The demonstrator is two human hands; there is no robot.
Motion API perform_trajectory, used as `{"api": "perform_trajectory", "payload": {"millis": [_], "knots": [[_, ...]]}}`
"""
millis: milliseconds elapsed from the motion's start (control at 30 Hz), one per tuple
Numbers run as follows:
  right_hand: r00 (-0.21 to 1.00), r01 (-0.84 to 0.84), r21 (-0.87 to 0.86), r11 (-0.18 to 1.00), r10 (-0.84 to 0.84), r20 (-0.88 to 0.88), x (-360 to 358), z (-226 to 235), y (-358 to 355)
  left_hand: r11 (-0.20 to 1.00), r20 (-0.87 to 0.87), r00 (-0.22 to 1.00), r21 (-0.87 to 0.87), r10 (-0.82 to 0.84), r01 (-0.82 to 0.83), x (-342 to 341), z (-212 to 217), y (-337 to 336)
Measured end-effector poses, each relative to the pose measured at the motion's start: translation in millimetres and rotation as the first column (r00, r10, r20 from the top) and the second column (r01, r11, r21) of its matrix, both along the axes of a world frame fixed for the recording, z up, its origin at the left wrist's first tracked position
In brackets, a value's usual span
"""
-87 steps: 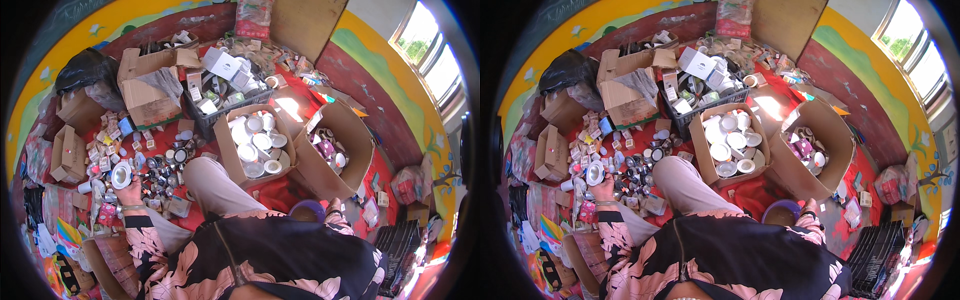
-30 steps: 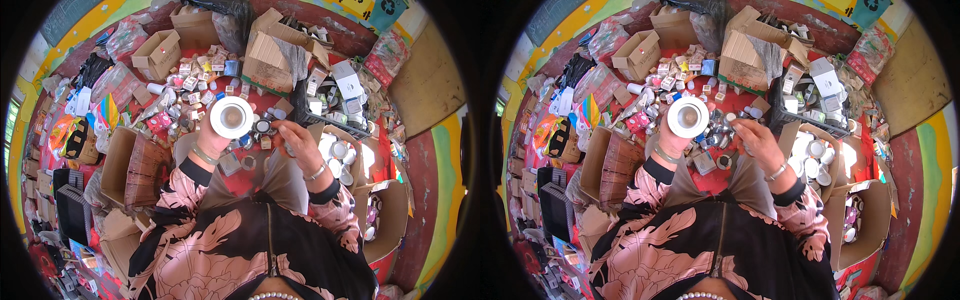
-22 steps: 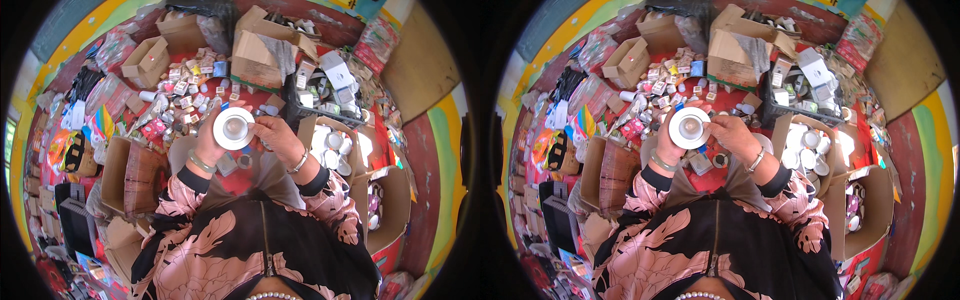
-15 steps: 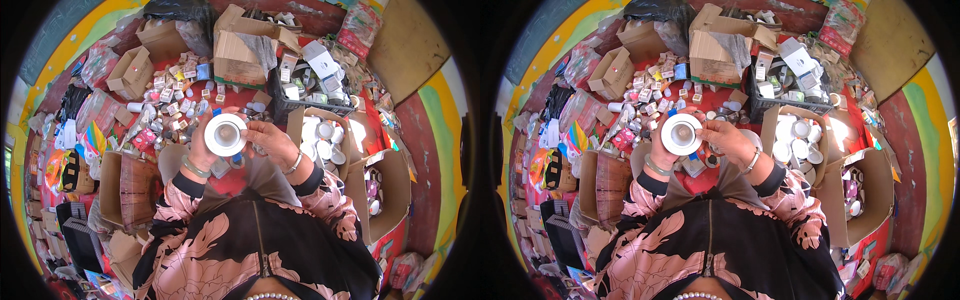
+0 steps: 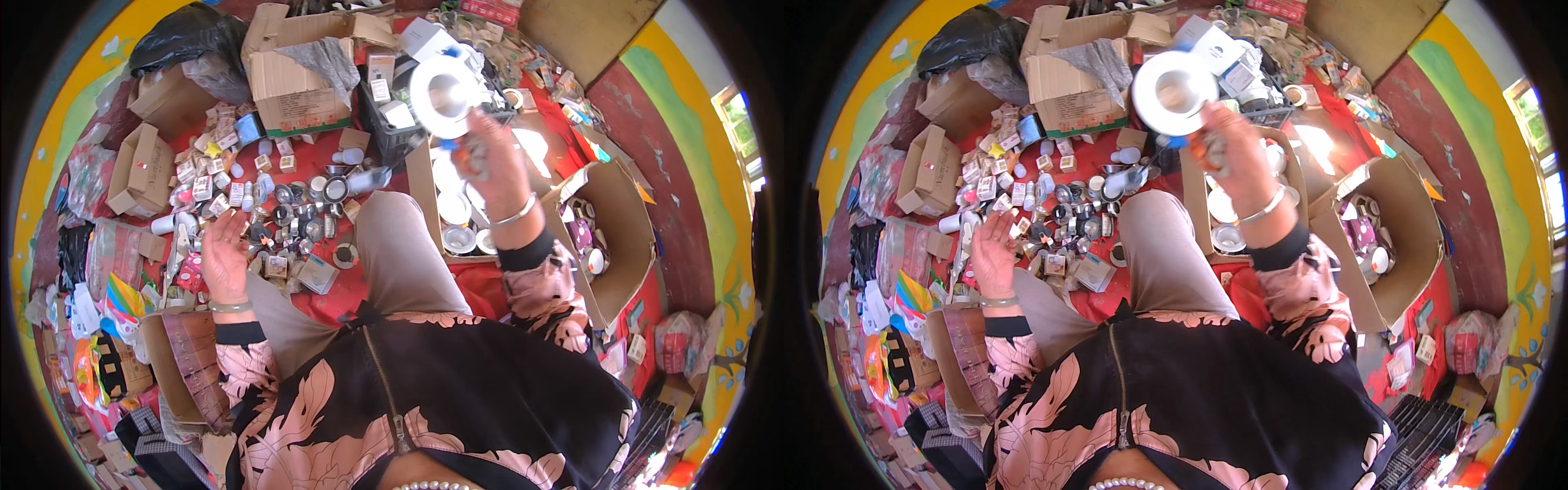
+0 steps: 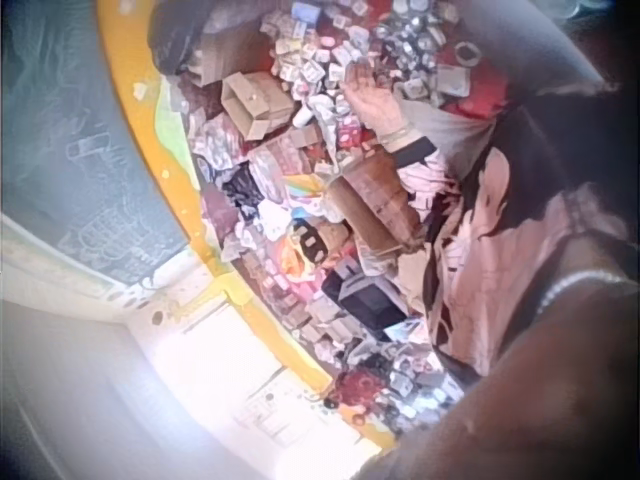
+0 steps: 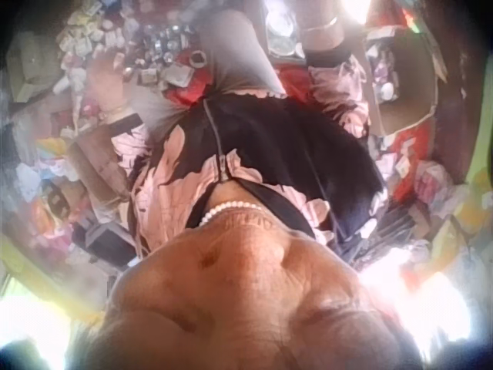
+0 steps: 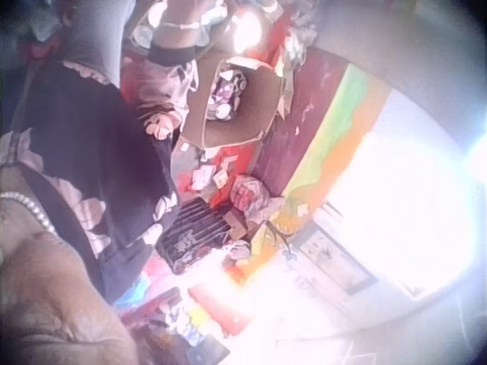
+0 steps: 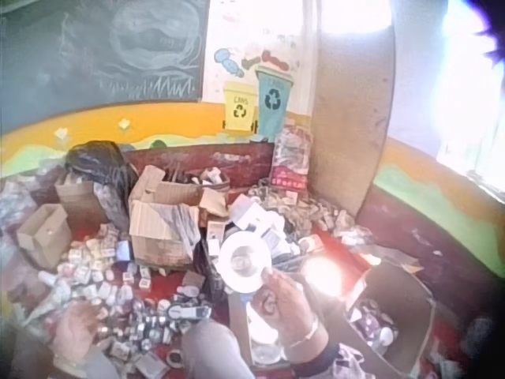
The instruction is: The person sits on the floor and cleans various small light fixtures and bulb holders using a white cloth. They wipe the interior and exterior surfaces of the items, handling them one at a time and placing them into a nearby cardboard box.
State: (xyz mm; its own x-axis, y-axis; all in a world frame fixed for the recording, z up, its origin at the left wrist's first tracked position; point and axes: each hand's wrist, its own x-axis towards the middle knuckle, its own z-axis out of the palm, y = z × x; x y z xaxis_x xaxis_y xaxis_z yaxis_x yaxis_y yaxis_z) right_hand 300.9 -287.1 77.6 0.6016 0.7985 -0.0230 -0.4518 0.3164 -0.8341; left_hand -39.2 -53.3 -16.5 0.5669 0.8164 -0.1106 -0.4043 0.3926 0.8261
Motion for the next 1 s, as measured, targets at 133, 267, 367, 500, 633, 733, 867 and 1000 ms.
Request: {"api": "perform_trajectory", "payload": {"millis": [133,267,367,500,633,733,867,1000], "knots": [[0.982,0.179,0.019,0.984,-0.179,0.054,51.2,4.4,-44.8,0.999,-0.021,0.999,0.021,0.042,-0.042,-5.7,-2.3,-1.0],[0.933,0.316,-0.146,0.937,-0.28,0.225,79.7,-12.4,-82.8,0.999,-0.035,0.998,0.02,0.048,-0.047,-3.4,-3.6,-0.5],[0.903,0.404,-0.276,0.872,-0.334,0.269,117.2,-66.1,-115.3,0.999,-0.058,0.997,0.013,0.05,-0.05,-0.8,-5.8,-0.4],[0.898,0.44,-0.339,0.832,-0.403,0.177,148.5,-116.9,-147.4,0.999,-0.085,0.995,0.002,0.045,-0.045,2.3,-9.7,1.4],[0.876,0.46,-0.324,0.827,-0.482,0.013,168.0,-142.6,-151.3,0.997,-0.112,0.992,-0.039,0.056,-0.06,4.1,-13.0,4.6],[0.897,0.414,-0.275,0.868,-0.441,-0.042,168.0,-145.7,-136.6,0.997,-0.126,0.99,-0.038,0.059,-0.064,6.8,-12.7,3.9],[0.928,0.344,-0.21,0.915,-0.366,-0.074,163.4,-133.8,-102.0,0.997,-0.139,0.989,-0.046,0.052,-0.059,14.5,-13.8,1.7],[0.955,0.289,-0.147,0.946,-0.296,-0.03,178.5,-134.7,-73.8,0.999,-0.154,0.988,-0.036,0.025,-0.03,16.1,-16.5,3.5]]}}
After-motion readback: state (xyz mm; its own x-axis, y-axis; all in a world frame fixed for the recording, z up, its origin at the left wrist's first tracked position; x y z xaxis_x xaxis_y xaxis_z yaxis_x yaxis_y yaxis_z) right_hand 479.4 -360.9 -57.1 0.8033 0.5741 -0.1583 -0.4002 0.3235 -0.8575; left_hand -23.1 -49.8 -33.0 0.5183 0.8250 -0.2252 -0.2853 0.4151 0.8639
